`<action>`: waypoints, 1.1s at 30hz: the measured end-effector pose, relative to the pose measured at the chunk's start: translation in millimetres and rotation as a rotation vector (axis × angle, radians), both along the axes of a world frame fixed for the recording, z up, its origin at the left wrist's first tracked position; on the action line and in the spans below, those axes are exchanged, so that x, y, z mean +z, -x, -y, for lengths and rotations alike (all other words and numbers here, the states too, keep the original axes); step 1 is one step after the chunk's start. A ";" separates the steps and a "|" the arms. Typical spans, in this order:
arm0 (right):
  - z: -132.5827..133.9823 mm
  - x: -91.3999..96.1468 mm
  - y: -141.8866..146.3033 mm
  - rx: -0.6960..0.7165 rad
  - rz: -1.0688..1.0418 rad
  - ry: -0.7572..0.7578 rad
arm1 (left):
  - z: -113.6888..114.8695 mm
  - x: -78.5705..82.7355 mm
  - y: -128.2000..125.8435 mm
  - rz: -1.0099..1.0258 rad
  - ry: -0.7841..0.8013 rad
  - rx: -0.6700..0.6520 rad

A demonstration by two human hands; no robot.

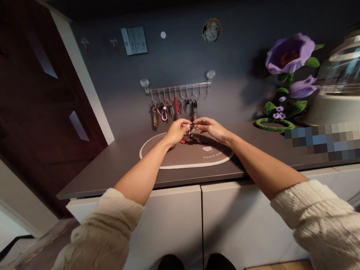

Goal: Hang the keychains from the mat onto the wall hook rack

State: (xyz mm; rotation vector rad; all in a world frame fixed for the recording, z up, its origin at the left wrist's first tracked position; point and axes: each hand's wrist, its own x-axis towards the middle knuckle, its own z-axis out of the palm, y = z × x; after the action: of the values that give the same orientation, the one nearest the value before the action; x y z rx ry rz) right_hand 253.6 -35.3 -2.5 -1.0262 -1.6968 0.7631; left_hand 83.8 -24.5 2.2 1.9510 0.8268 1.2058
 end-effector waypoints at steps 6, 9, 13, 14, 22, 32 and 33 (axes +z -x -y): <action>4.7 -3.3 5.8 0.160 -0.023 0.001 | 1.2 1.9 0.6 0.040 -0.040 -0.091; 4.6 -5.8 6.2 0.123 0.025 -0.020 | 1.7 2.9 0.4 0.043 -0.048 -0.088; 0.3 -6.3 3.7 0.048 0.084 -0.077 | 0.8 5.3 1.6 0.032 -0.035 -0.037; -0.8 -5.6 2.8 0.024 0.108 -0.114 | 0.0 5.9 2.4 0.028 -0.038 -0.024; 4.2 2.9 0.3 -0.175 0.346 -0.433 | -12.3 6.4 6.5 0.060 -0.041 0.090; 8.1 -0.3 10.9 -0.147 0.471 -0.498 | -16.0 2.1 0.2 0.425 0.119 0.120; 9.6 0.3 12.3 -0.148 0.485 -0.501 | -16.6 1.6 -0.2 0.450 0.145 0.119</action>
State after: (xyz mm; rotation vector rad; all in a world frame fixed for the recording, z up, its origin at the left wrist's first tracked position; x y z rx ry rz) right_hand 241.3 -44.9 -2.2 -1.0067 -2.0479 -0.0307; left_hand 84.0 -7.9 3.8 1.4509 0.7720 1.5337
